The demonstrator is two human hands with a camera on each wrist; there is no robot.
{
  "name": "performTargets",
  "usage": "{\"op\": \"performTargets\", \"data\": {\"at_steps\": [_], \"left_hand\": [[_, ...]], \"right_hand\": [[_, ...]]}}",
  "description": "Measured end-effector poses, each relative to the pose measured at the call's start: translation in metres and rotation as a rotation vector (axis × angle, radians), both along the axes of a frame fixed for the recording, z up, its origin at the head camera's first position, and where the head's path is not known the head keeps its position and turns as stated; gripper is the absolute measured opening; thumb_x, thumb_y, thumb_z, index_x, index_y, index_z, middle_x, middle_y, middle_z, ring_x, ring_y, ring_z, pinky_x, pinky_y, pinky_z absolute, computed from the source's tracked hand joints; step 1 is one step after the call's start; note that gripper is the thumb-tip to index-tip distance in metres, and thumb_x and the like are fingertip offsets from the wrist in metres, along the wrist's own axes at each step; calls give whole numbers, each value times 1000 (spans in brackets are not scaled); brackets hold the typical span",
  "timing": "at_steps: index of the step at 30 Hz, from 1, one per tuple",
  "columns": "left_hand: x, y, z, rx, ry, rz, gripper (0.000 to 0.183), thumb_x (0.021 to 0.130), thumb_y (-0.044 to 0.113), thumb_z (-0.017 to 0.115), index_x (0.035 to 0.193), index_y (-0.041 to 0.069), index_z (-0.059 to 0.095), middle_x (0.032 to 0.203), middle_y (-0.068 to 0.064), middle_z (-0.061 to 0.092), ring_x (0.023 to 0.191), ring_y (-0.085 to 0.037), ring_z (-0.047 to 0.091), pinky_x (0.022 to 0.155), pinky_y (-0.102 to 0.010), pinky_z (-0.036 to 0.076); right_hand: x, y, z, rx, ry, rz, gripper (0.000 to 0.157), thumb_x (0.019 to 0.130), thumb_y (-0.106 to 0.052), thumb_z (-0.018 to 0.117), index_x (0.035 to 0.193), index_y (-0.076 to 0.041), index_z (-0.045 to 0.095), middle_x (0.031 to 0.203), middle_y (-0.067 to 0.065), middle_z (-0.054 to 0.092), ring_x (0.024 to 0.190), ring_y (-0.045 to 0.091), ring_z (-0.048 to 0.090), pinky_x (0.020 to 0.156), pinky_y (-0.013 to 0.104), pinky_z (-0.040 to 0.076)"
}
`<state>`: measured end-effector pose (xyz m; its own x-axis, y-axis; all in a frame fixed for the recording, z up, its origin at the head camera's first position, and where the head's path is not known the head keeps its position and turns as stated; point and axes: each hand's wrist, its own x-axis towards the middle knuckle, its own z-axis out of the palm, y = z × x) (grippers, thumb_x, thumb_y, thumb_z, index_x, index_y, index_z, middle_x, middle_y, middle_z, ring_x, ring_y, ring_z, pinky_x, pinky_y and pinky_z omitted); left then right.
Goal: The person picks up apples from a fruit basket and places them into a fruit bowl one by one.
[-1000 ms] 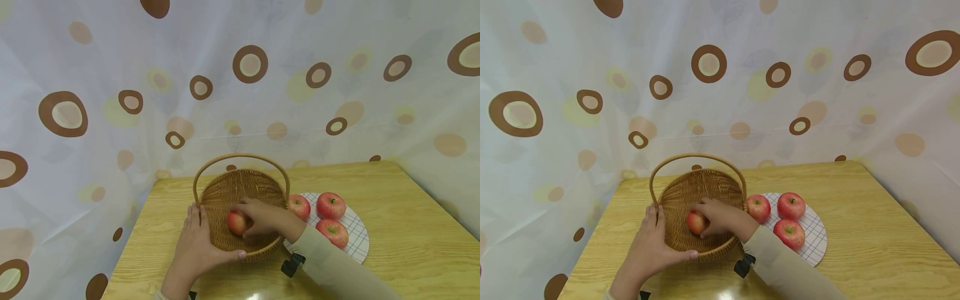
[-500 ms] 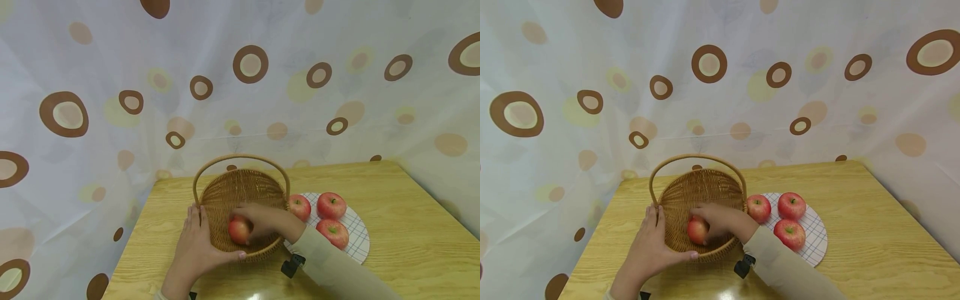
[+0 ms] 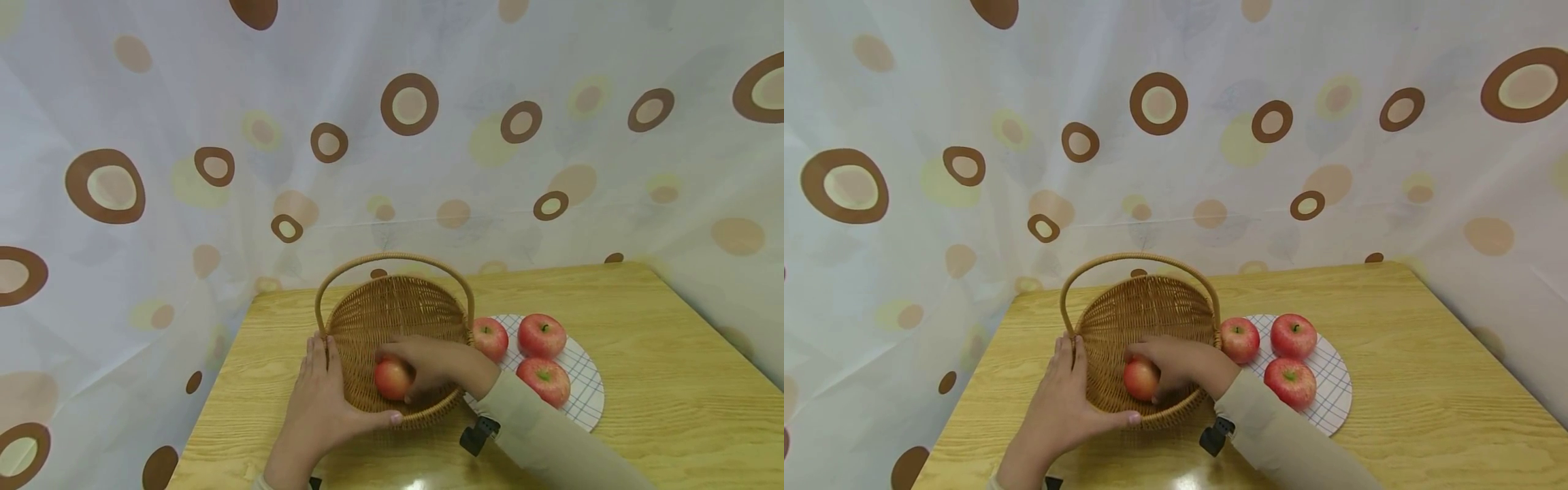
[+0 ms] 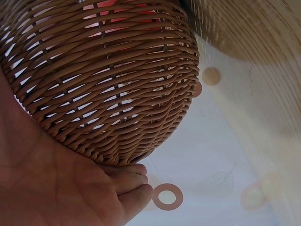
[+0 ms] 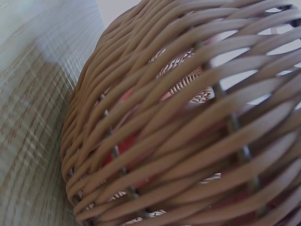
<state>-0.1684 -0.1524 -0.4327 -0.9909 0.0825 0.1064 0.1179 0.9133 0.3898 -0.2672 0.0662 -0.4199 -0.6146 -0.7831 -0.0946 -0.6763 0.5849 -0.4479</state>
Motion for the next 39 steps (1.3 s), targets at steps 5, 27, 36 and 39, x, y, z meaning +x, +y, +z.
{"op": "performTargets", "data": {"at_steps": [5,27,36,39], "left_hand": [[0,0,1,-1,1,-7,165,56,103,67,167,-5,10,174,-29,-9,164,-41,-7,131,-61,21],[-1,-1,2,-6,-26,-3,168,54,106,64,167,-5,5,174,-27,-12,165,-39,-9,132,-60,16],[-2,-1,2,4,-34,1,169,53,108,61,168,-4,6,175,-27,-10,165,-41,-6,132,-61,17],[-3,0,1,3,-33,3,168,54,107,62,168,-3,7,175,-27,-9,165,-41,-5,132,-60,16]], "right_hand": [[3,0,2,-6,-9,-5,69,74,-14,98,134,-21,65,141,2,63,127,25,64,104,44,57],[10,24,11,-353,195,-32,69,74,-24,95,137,-15,66,132,-4,67,118,14,64,99,37,59],[19,51,25,-508,258,-59,74,76,-27,97,140,-17,62,134,-8,66,117,10,62,95,34,59],[22,59,29,-537,261,-56,74,75,-26,98,140,-16,63,134,-9,65,114,9,62,92,33,60]]}}
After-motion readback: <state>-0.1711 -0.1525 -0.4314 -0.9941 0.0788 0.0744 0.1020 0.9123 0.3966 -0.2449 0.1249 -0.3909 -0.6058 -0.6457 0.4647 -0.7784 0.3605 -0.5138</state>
